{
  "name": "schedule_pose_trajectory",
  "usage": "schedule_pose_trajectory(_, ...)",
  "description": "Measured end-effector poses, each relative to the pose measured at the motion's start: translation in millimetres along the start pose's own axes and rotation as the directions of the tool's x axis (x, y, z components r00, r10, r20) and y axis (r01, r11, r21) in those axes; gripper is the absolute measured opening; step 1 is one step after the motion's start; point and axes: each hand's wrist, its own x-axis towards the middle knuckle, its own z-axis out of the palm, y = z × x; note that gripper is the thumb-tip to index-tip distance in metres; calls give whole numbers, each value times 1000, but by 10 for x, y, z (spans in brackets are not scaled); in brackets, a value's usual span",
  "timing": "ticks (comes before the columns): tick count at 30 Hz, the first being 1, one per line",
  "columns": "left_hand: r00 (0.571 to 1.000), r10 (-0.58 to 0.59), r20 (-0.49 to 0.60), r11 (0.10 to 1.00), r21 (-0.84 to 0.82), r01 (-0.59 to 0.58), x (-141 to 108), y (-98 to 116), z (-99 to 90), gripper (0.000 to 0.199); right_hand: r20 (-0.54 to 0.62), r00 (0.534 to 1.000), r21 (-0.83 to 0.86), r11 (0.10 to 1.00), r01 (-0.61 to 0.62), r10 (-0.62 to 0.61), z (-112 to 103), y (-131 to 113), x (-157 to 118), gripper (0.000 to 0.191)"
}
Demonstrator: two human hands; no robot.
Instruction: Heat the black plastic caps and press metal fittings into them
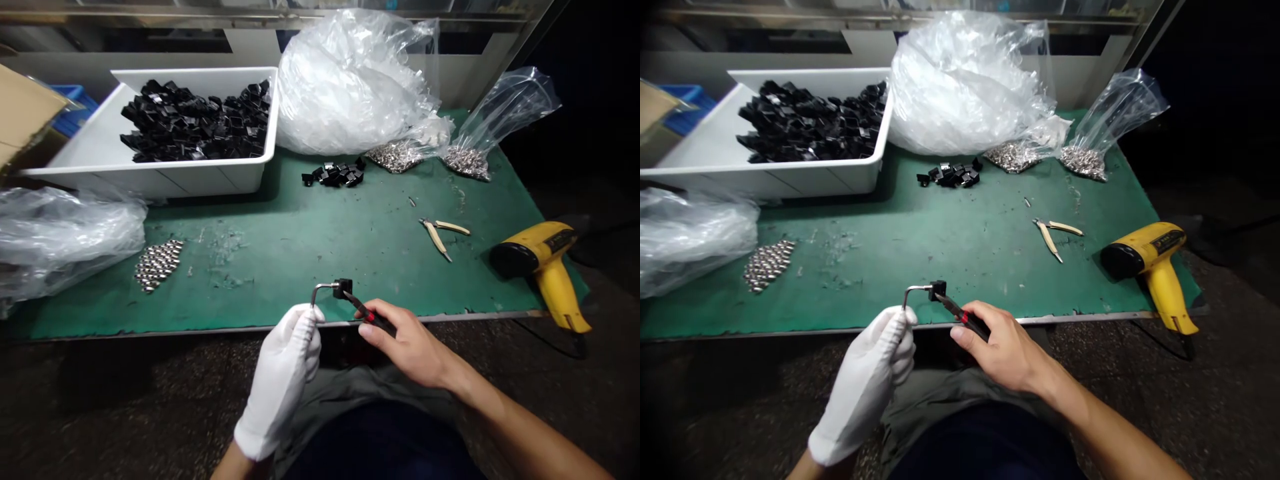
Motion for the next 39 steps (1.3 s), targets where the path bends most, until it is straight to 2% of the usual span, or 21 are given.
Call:
schedule_pose_trajectory(5, 999, 51, 8, 989, 137, -52, -6, -35, -57, 32, 142, 987, 145, 985, -99, 78, -96, 46, -72, 34)
schedule_pose_trajectory(9, 996, 65, 56, 967, 244, -77, -5, -56, -114, 32, 152, 985, 141, 984, -108, 87, -118, 57, -118, 36)
schedule_pose_trajectory(15, 995, 65, 77, 981, 180, -77, -55, -131, -74, 33, 178, 980, 181, 976, -120, 87, -25, 51, -159, 35)
schedule_pose_trajectory(17, 997, 59, 55, 989, 130, -66, -76, -191, -33, 34, 205, 974, 214, 967, -139, 94, 16, 60, -169, 36)
schedule_pose_trajectory(20, 998, 69, 6, 995, 78, -69, -94, -316, 29, 35, 190, 980, 194, 976, -101, 64, 67, 72, -181, 33)
schedule_pose_trajectory(25, 981, 139, -133, 983, 136, -121, -112, -495, 125, 31, 175, 983, 136, 987, -83, 58, 127, 88, -216, 26)
schedule_pose_trajectory(31, 954, 197, -226, 970, 185, -157, -152, -605, 235, 31, 200, 975, 152, 980, -125, 94, 188, 76, -253, 14)
schedule_pose_trajectory(33, 954, 172, -245, 979, 152, -138, -157, -620, 254, 35, 205, 975, 171, 977, -125, 89, 211, 87, -259, 10)
schedule_pose_trajectory(35, 970, 108, -219, 992, 81, -92, -159, -605, 256, 41, 208, 974, 208, 969, -133, 90, 241, 127, -274, 8)
schedule_pose_trajectory(37, 993, -3, -119, 1000, -1, 3, -165, -561, 247, 45, 216, 970, 267, 949, -170, 113, 283, 190, -304, 6)
schedule_pose_trajectory(39, 994, -110, 24, 994, -22, 110, -180, -507, 245, 48, 235, 960, 318, 921, -224, 152, 336, 260, -347, 4)
